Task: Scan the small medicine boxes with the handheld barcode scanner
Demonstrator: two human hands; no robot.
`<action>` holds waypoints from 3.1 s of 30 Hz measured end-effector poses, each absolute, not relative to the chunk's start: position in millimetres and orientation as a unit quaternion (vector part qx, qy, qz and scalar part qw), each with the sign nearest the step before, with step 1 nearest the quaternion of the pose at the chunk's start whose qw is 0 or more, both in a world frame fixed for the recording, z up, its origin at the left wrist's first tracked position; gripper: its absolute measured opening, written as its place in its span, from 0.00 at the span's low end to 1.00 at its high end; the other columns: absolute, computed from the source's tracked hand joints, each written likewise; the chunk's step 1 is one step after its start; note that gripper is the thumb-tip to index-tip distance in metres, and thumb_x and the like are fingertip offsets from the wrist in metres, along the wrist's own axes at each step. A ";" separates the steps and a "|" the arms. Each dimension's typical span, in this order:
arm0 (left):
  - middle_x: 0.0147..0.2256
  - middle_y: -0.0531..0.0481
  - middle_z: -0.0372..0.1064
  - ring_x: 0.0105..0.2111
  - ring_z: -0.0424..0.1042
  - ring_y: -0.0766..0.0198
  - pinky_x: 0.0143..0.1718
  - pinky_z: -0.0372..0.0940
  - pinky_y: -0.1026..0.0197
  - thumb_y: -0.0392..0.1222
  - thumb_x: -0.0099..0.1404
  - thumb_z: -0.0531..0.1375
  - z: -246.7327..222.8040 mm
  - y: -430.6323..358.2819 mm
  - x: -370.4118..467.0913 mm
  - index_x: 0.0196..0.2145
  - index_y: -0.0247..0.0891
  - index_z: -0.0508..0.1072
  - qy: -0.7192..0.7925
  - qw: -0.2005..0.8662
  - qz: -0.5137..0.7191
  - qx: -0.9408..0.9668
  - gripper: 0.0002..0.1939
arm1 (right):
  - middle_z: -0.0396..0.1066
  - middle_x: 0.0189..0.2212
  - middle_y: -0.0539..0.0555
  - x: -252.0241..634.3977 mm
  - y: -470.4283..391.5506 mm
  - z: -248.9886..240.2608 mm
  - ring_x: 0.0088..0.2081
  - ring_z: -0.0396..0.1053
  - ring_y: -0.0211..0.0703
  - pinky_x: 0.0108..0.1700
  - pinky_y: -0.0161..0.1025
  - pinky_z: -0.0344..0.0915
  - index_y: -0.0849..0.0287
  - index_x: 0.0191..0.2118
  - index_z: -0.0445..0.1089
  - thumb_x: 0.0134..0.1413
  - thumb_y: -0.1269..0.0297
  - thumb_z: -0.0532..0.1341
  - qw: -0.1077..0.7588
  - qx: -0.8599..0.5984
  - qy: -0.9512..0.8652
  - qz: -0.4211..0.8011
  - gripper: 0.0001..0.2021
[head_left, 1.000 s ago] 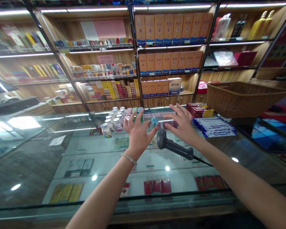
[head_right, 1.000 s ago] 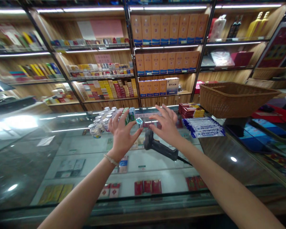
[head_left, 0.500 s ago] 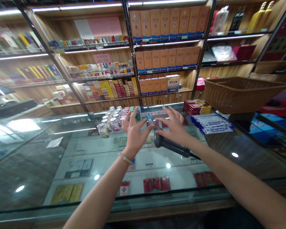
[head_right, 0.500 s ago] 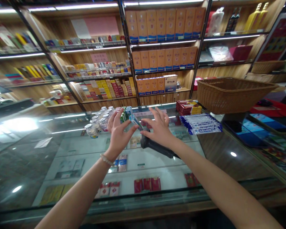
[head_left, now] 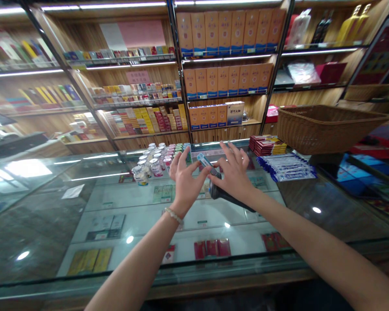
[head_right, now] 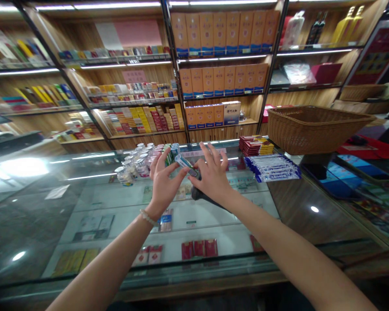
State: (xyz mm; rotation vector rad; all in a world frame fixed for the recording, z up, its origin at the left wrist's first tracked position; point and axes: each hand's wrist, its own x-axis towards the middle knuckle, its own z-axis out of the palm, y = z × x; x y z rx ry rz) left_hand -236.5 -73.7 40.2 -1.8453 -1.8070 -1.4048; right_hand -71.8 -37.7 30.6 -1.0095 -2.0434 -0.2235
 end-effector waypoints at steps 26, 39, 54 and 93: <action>0.71 0.51 0.59 0.72 0.50 0.37 0.70 0.23 0.24 0.46 0.59 0.72 56.2 -84.2 -251.6 0.39 0.48 0.81 -0.530 0.230 -0.312 -0.754 0.10 | 0.54 0.74 0.44 -38.6 -35.8 47.8 0.76 0.44 0.54 0.73 0.70 0.31 0.34 0.59 0.69 0.67 0.65 0.60 0.343 -0.311 -0.864 -0.200 0.20; 0.73 0.48 0.52 0.73 0.47 0.39 0.71 0.24 0.26 0.56 0.64 0.68 57.3 -87.7 -253.5 0.54 0.54 0.77 -0.527 0.223 -0.319 -0.756 0.22 | 0.60 0.71 0.47 -34.3 -33.9 51.4 0.75 0.46 0.56 0.72 0.71 0.30 0.43 0.50 0.75 0.70 0.59 0.58 0.349 -0.330 -0.857 -0.184 0.10; 0.74 0.49 0.49 0.74 0.44 0.38 0.72 0.30 0.29 0.60 0.62 0.69 49.9 -86.2 -265.3 0.47 0.52 0.81 -0.548 0.242 -0.383 -0.704 0.19 | 0.45 0.76 0.45 -21.3 -20.9 50.4 0.75 0.39 0.63 0.70 0.68 0.42 0.43 0.47 0.80 0.65 0.50 0.63 0.406 -0.415 -0.809 -0.093 0.12; 0.70 0.50 0.60 0.71 0.52 0.41 0.70 0.43 0.32 0.51 0.63 0.70 22.1 -65.3 -295.6 0.42 0.52 0.82 -0.545 0.264 -0.392 -0.692 0.10 | 0.39 0.76 0.73 -54.4 -72.7 8.6 0.75 0.37 0.76 0.66 0.73 0.56 0.68 0.65 0.63 0.59 0.47 0.66 0.098 -0.546 -0.830 0.062 0.37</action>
